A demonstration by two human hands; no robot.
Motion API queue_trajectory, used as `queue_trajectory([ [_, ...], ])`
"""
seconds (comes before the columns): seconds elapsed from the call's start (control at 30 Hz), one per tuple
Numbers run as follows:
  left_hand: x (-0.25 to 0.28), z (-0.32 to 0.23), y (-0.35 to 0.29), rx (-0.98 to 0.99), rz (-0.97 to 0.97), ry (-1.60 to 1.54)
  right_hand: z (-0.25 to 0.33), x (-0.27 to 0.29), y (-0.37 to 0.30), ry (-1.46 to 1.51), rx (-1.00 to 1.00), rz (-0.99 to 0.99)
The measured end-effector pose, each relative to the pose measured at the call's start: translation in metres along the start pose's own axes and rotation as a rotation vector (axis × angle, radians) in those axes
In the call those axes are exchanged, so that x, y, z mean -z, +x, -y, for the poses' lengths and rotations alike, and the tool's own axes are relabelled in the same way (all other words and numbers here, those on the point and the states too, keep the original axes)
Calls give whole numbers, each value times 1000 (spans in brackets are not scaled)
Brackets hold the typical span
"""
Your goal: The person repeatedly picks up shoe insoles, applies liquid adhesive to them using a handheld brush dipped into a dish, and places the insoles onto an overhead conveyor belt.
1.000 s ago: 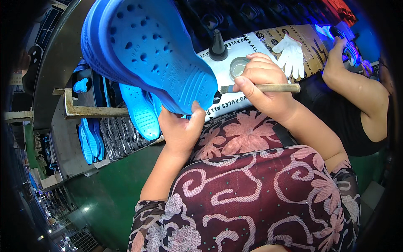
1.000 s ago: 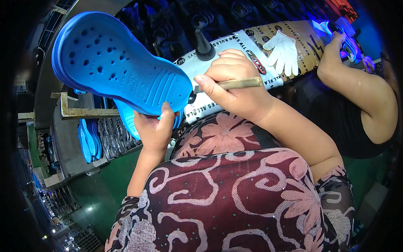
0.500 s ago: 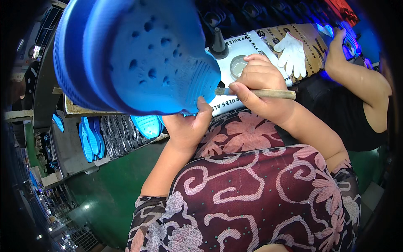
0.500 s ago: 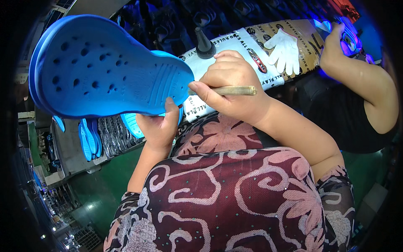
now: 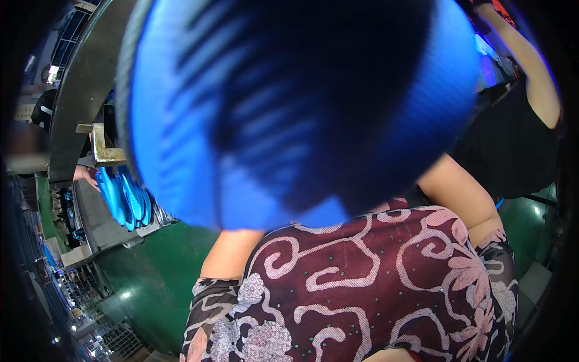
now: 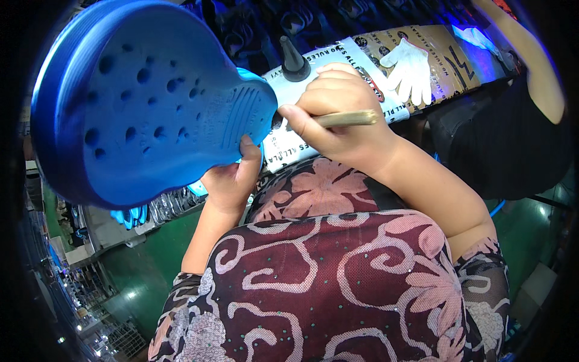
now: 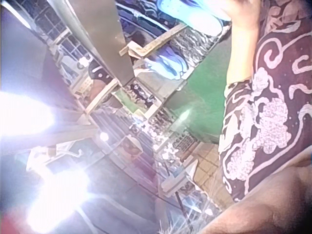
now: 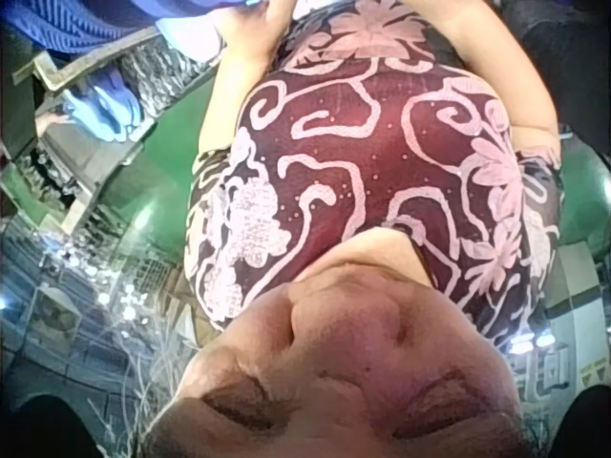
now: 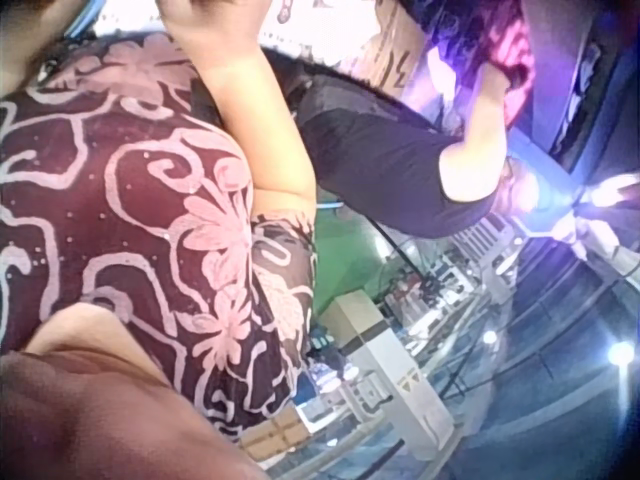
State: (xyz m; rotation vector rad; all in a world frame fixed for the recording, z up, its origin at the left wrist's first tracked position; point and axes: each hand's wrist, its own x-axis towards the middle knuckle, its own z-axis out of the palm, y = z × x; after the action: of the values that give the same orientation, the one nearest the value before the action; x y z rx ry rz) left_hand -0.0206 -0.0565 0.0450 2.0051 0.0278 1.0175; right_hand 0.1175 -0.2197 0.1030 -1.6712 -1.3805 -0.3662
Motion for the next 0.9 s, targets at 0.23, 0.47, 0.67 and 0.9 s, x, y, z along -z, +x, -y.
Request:
queue_trajectory([
  [0.23,13,-56,53,448,-46,-266,-18,31,-28,149,-378,-121],
  [0.47,15,-111,107,939,601,-800,-24,58,-70,329,-600,-133],
  [0.67,-145,-128,253,760,939,-1411,-34,80,-88,323,-761,-252],
  [0.9,-230,-168,309,718,533,-1588,-40,90,-90,324,-697,-292],
])
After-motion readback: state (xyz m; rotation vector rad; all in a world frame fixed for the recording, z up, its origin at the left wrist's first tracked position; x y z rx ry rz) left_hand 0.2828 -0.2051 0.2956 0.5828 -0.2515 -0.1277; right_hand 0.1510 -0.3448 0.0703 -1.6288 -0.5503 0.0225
